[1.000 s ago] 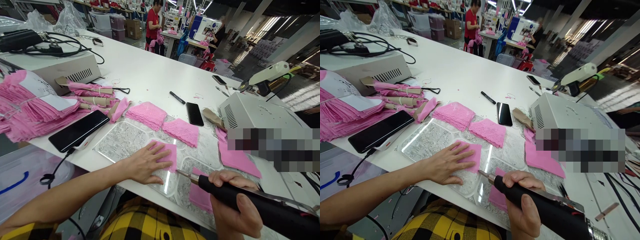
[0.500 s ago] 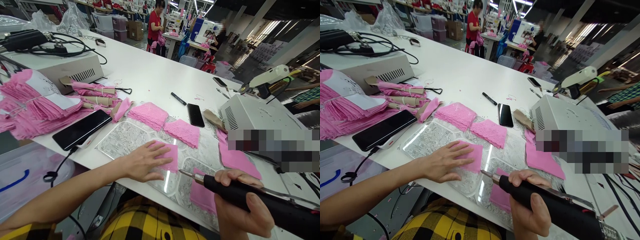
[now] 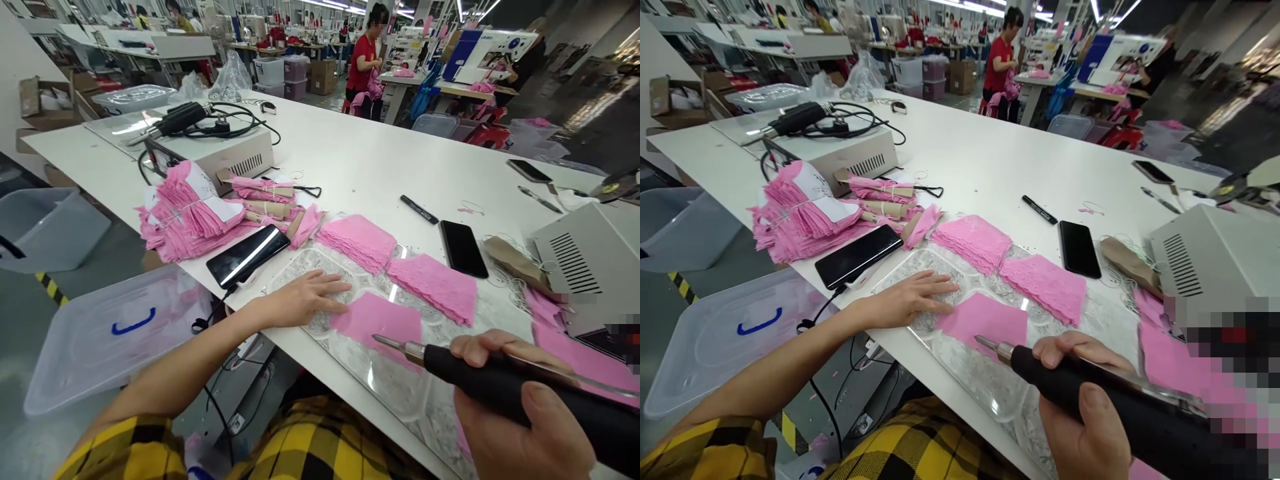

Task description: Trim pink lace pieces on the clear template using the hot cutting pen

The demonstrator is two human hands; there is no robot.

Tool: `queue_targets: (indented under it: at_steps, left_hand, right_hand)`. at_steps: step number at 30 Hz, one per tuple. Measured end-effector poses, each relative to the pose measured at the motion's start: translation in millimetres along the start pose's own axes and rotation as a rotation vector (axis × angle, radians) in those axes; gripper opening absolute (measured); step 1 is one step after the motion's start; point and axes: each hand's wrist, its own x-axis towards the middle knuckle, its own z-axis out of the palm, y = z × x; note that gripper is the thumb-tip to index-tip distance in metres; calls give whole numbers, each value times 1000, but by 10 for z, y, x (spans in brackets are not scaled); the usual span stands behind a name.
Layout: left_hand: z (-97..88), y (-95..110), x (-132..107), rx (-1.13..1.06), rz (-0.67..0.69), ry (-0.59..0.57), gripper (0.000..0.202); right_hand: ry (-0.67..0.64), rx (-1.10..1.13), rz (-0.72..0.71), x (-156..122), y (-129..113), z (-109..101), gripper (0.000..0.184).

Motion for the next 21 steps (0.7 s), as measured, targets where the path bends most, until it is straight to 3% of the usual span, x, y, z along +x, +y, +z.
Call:
queue_targets:
  at_steps: [9, 21]
  left_hand:
    - [128, -31, -13, 2, -14, -36, 62]
    - [140, -35, -17, 22, 15, 28, 55]
  right_hand:
    - [-211, 54, -5, -115, 170, 379, 17]
    - [-255, 15, 53, -164, 235, 434, 20]
